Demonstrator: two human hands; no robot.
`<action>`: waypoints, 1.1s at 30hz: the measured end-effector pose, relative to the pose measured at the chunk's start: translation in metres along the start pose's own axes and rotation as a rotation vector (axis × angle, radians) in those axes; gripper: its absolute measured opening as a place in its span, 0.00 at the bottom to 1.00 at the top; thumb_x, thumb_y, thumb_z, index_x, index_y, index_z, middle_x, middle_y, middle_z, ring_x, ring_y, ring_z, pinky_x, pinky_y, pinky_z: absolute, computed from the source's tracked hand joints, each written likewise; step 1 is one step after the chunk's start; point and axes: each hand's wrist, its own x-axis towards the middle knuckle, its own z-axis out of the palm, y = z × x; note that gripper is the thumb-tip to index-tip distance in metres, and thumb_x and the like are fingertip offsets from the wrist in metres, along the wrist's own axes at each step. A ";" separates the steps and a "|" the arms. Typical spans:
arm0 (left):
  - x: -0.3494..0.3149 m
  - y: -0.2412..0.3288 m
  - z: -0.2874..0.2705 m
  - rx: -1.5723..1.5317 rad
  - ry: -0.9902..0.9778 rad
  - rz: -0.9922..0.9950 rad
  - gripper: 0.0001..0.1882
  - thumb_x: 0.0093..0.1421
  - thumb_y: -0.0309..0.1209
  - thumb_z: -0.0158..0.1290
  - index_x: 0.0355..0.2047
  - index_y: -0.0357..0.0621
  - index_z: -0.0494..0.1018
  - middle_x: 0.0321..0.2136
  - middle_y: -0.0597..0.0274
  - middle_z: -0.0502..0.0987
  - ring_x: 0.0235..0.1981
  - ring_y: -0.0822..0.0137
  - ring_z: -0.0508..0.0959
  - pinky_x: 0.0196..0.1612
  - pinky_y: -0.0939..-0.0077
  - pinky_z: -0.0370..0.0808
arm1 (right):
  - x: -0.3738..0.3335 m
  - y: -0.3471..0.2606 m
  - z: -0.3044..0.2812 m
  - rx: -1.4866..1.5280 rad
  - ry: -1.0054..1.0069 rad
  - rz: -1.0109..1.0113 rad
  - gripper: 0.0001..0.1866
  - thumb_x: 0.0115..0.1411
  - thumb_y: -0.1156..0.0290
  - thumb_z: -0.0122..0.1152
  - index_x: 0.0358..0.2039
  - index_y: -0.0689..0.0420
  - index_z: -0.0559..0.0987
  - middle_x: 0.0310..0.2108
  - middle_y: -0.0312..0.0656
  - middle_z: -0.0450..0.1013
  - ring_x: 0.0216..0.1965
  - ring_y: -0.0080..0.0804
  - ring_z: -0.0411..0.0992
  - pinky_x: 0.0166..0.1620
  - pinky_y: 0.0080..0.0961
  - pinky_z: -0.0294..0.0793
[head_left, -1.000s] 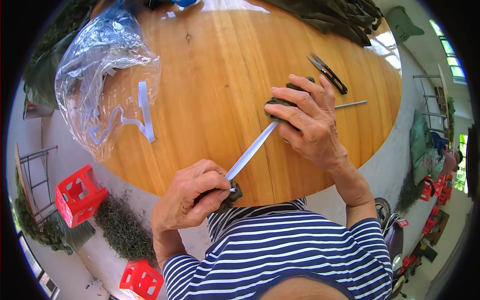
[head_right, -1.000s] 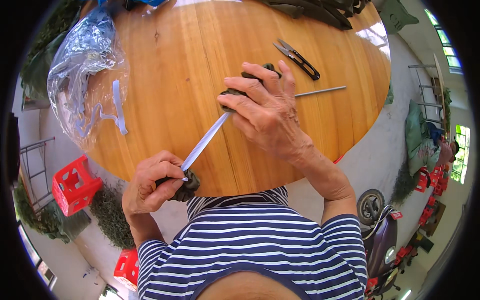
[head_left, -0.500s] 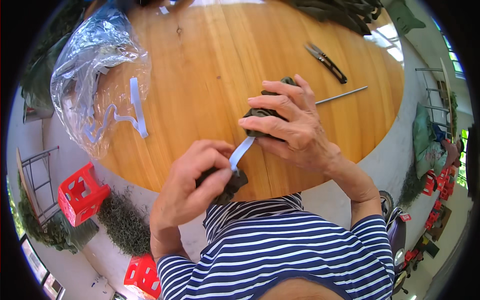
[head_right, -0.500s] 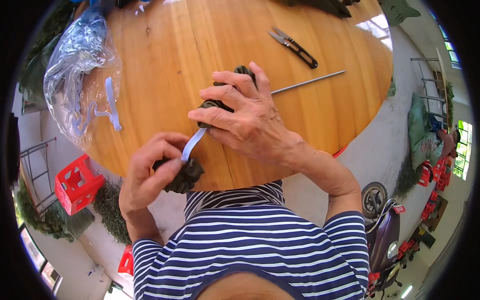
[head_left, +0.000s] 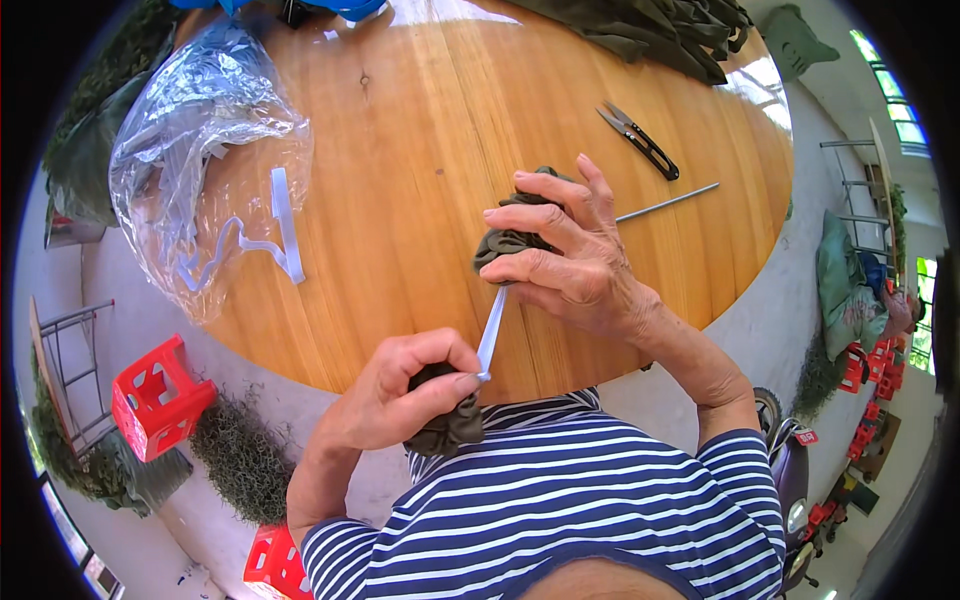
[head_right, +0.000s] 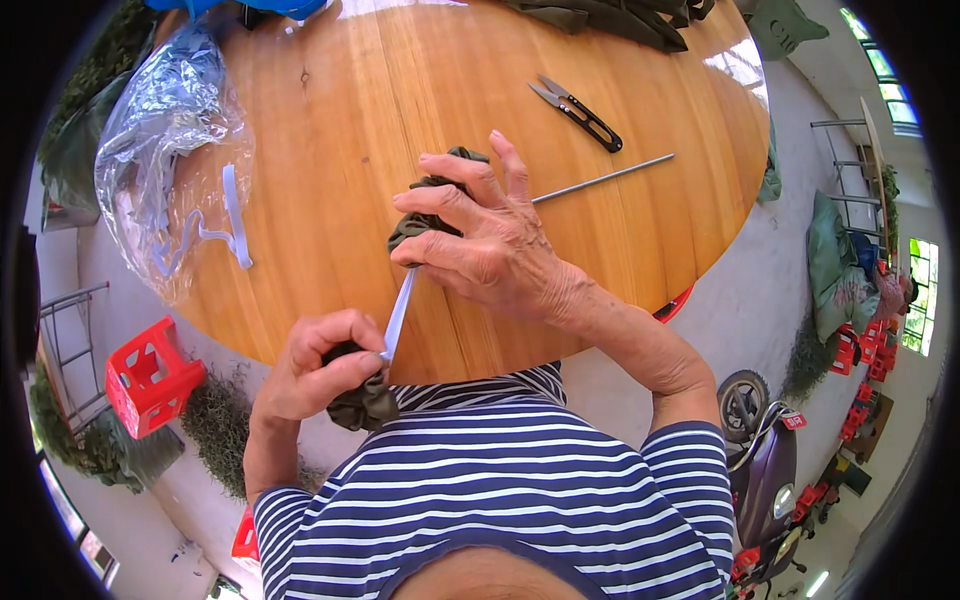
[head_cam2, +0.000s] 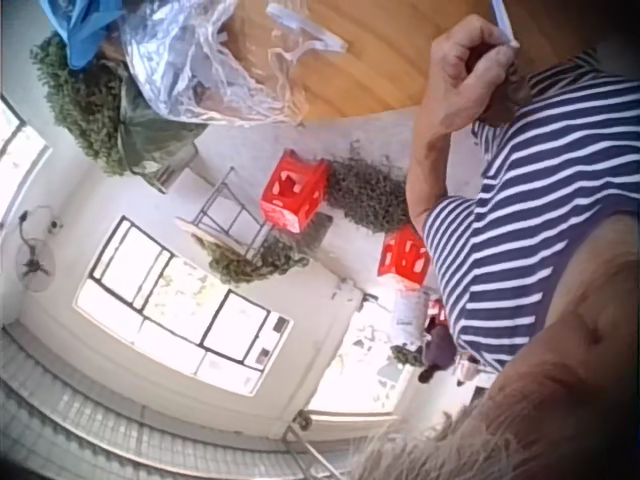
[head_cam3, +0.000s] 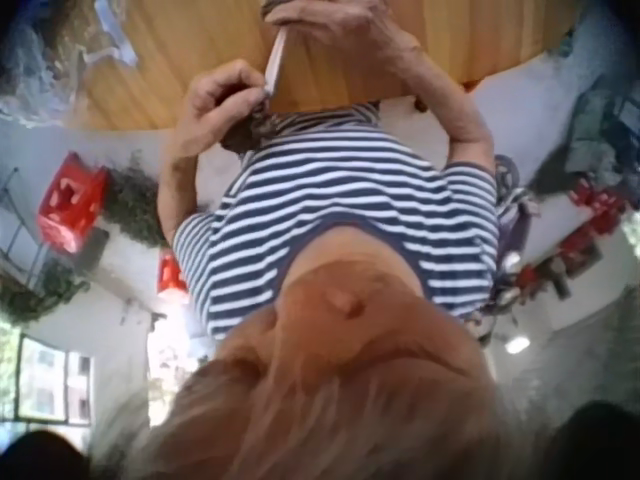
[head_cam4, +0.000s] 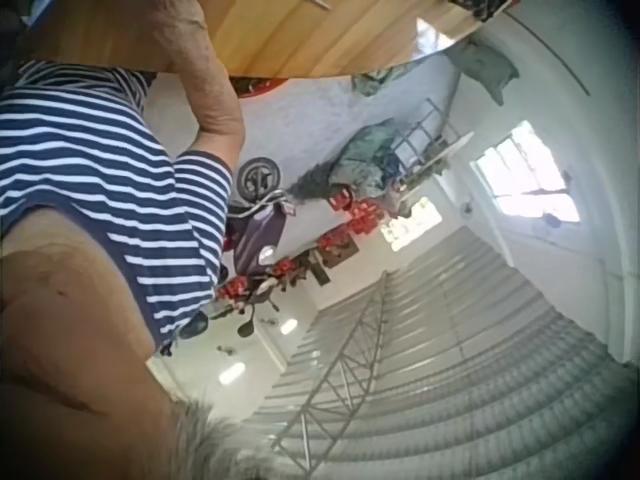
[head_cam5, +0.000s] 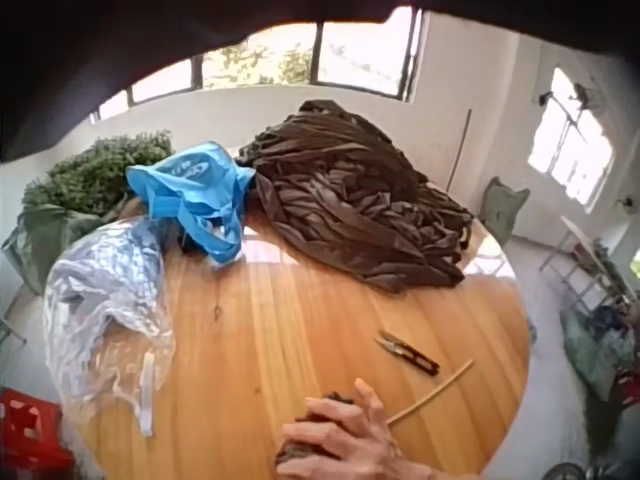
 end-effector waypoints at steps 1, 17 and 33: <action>-0.003 -0.001 -0.003 -0.011 -0.025 -0.011 0.05 0.55 0.26 0.49 0.26 0.37 0.69 0.19 0.68 0.68 0.22 0.79 0.66 0.25 0.84 0.63 | 0.000 0.000 0.000 -0.011 -0.008 0.009 0.15 0.33 0.69 0.69 0.26 0.41 0.79 0.42 0.29 0.70 0.52 0.34 0.61 0.59 0.46 0.42; -0.037 -0.008 -0.019 0.175 0.018 -0.007 0.03 0.52 0.23 0.48 0.27 0.36 0.69 0.18 0.61 0.70 0.19 0.71 0.70 0.23 0.79 0.66 | 0.000 0.010 -0.005 -0.141 -0.006 0.058 0.11 0.37 0.68 0.67 0.25 0.37 0.79 0.41 0.22 0.70 0.52 0.32 0.60 0.59 0.49 0.39; -0.012 -0.018 0.012 0.166 0.229 0.073 0.04 0.54 0.25 0.50 0.26 0.35 0.69 0.20 0.65 0.70 0.23 0.76 0.68 0.27 0.83 0.65 | 0.007 0.027 -0.057 -0.207 0.094 0.268 0.26 0.46 0.60 0.63 0.46 0.53 0.71 0.48 0.43 0.65 0.51 0.41 0.59 0.54 0.37 0.56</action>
